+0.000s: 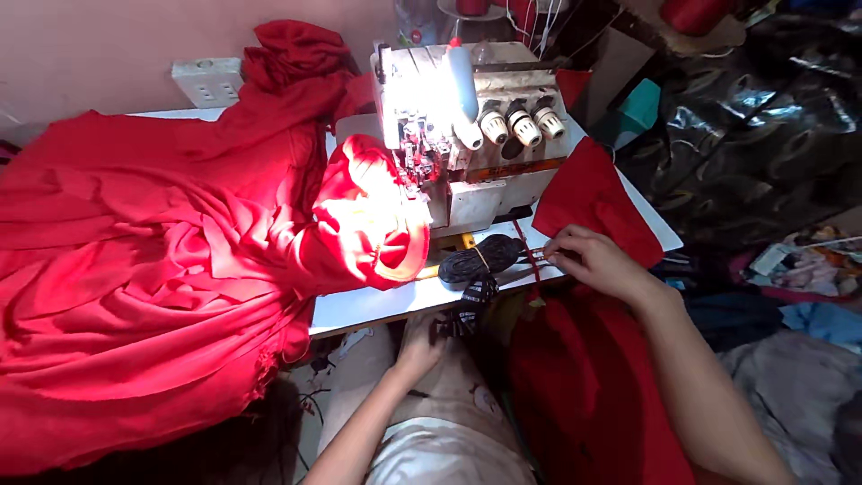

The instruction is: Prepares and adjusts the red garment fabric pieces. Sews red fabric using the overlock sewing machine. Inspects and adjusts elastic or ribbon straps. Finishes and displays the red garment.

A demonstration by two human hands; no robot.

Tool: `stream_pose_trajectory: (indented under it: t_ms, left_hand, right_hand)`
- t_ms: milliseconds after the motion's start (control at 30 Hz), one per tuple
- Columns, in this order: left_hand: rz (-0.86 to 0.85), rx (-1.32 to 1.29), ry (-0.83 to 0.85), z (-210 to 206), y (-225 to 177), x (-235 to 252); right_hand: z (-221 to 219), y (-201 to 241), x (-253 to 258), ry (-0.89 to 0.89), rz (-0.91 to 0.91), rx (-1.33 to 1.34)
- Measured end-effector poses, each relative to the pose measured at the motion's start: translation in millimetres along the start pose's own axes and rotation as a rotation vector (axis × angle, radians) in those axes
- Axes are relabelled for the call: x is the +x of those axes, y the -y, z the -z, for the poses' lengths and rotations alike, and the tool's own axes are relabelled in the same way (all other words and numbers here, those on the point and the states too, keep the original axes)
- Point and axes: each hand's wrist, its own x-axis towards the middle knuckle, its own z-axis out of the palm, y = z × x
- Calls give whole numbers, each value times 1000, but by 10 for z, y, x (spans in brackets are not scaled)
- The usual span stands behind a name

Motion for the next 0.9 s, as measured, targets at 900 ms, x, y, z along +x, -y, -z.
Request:
stream_pose_trajectory:
  t_ms: [900]
  left_hand:
    - [-114,-713,-44,613,-288,-868]
  right_hand:
    - [-1250,1365,-898,20,169,1025]
